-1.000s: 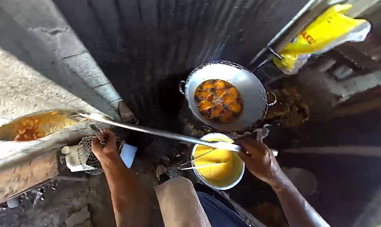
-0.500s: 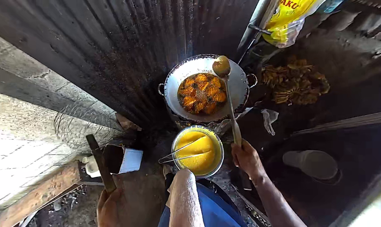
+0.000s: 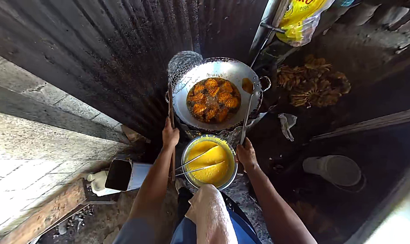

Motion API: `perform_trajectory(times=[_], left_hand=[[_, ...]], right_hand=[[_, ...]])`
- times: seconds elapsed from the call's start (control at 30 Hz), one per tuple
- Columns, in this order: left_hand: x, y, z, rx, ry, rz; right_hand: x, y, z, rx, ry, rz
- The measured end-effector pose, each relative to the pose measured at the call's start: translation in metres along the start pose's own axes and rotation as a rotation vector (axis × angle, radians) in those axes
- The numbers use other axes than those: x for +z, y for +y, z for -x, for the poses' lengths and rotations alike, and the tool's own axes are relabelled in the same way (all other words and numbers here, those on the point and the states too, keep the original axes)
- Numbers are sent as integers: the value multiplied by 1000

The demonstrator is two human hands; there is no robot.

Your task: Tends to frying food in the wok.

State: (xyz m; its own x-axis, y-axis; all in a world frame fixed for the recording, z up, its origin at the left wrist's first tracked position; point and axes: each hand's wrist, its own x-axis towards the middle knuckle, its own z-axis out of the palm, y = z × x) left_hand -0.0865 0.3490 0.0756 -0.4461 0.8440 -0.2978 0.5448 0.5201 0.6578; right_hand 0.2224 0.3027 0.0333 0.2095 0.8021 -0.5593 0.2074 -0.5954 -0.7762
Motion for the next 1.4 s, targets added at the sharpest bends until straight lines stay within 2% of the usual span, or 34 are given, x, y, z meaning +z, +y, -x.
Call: perform_trajectory(times=[0.1,0.17,0.3,0.37,0.5,0.6,0.8,0.9,1.0,1.13,1.27,1.33,1.4], left_hand=[[32,21,-28,-8,-33,-310],[49,24,-27,-53,-73,-406],[67,11,1,-121,-213,-264],[72,6,16,-181,-260,-140],[81,8,27,-349,-335,168],[81,23,17,-396,-356,360],[76,54,46,-501,-343,762],[74,66,54,-491,-328,835],[69,59,35,-398,-326,757],[50,35,14,-280,-296,493],[41,12,17,-241,-279,320],[40,8,21,-245,-281,260],[37,4,24,-247,-295,210]], right_hand=[[11,-5,-3,107,-99,-120],[19,-7,6,206,-187,-240],[24,-9,35,362,-333,-567],[23,-13,37,372,-396,-656],[27,-26,18,317,-433,-613],[23,-37,15,306,-449,-599],[21,-19,67,228,-443,-327],[24,2,86,90,-402,-118],[17,8,94,18,-428,10],[-12,2,101,-18,-412,292],[-13,-2,69,-21,-241,389],[-4,-8,49,44,-186,352],[5,-14,46,134,-197,136]])
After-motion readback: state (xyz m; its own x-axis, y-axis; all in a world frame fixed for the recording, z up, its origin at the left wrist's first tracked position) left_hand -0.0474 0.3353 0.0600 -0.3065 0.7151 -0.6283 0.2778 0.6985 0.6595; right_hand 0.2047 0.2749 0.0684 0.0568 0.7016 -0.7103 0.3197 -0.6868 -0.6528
